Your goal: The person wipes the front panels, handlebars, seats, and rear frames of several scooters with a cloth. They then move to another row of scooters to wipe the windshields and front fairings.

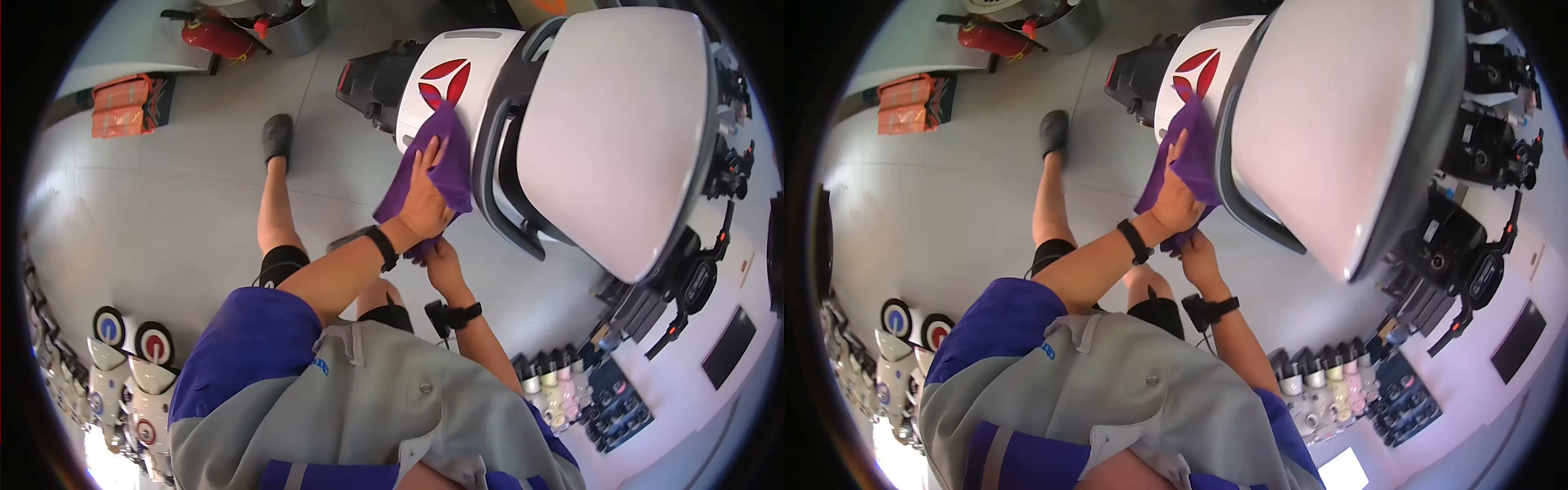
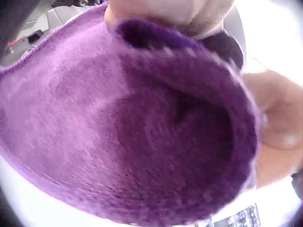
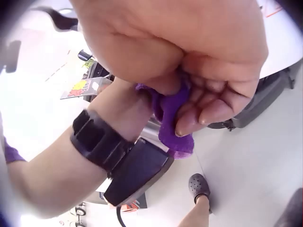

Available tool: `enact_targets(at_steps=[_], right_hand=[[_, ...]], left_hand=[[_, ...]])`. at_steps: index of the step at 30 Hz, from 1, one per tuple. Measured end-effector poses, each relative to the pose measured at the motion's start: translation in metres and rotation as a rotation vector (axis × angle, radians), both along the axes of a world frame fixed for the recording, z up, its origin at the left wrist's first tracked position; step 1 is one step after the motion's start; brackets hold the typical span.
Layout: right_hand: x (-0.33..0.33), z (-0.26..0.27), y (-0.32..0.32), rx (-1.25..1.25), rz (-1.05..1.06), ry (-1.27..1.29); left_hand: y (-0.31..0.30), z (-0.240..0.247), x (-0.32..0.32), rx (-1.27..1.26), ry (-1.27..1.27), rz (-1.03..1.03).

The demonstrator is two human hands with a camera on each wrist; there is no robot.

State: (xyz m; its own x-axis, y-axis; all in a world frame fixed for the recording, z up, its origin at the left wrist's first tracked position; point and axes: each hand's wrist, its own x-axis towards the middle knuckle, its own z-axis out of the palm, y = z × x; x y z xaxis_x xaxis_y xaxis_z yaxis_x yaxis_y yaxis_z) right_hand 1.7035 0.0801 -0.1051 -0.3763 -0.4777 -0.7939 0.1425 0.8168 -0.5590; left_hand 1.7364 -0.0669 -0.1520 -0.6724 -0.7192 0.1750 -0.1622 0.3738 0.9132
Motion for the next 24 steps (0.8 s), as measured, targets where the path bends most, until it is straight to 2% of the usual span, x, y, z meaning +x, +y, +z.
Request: enact_targets(at_steps=[2, 4, 5, 7, 8, 10, 11, 12, 13, 15, 17, 19, 20, 21, 22, 24], right_hand=[[-0.018, 0.009, 0.01, -0.004, 0.035, 0.031], [-0.034, 0.005, 0.004, -0.088, 0.089, 0.087], [-0.042, 0.002, -0.007, -0.13, 0.113, 0.11], [-0.046, 0.011, -0.053, -0.245, 0.161, 0.178], [-0.046, 0.012, -0.075, -0.252, 0.185, 0.206], [-0.042, -0.004, -0.097, -0.261, 0.177, 0.276], [-0.034, -0.013, -0.101, -0.263, 0.155, 0.314], [-0.025, -0.007, -0.1, -0.206, 0.155, 0.359], [-0.018, -0.007, -0.089, -0.263, 0.131, 0.349], [-0.005, -0.046, -0.055, -0.213, 0.006, 0.242], [-0.007, -0.028, -0.032, -0.151, -0.346, -0.025], [-0.015, -0.055, -0.001, -0.266, -0.691, -0.132], [-0.024, -0.044, 0.004, -0.322, -0.826, -0.106], [-0.036, -0.031, 0.008, -0.301, -0.89, -0.057], [-0.042, -0.028, 0.012, -0.458, -0.953, 0.009], [-0.05, -0.039, 0.019, -0.469, -1.031, 0.293]], left_hand=[[0.002, -0.004, -0.004, -0.066, -0.038, 0.019], [-0.019, -0.025, -0.023, -0.052, 0.113, 0.139], [-0.034, -0.038, -0.033, -0.046, 0.185, 0.194], [-0.086, -0.032, -0.054, 0.019, 0.142, 0.174], [-0.104, -0.043, -0.066, 0.054, 0.161, 0.236], [-0.107, -0.049, -0.076, 0.119, 0.175, 0.273], [-0.103, -0.055, -0.068, 0.143, 0.164, 0.26], [-0.102, -0.094, -0.051, 0.105, 0.131, 0.111], [-0.1, -0.106, -0.038, 0.138, 0.109, 0.044], [-0.078, -0.088, -0.021, 0.246, 0.087, -0.01], [-0.044, -0.051, -0.021, 0.375, 0.107, 0.005], [-0.011, -0.027, -0.013, 0.298, 0.088, 0.094], [0.003, -0.025, -0.007, 0.1, 0.049, 0.224], [0.006, -0.005, -0.004, 0.224, 0.082, 0.154], [0.009, 0.029, -0.006, 0.352, 0.107, 0.09], [0.018, 0.047, -0.002, 0.413, -0.024, -0.028]])
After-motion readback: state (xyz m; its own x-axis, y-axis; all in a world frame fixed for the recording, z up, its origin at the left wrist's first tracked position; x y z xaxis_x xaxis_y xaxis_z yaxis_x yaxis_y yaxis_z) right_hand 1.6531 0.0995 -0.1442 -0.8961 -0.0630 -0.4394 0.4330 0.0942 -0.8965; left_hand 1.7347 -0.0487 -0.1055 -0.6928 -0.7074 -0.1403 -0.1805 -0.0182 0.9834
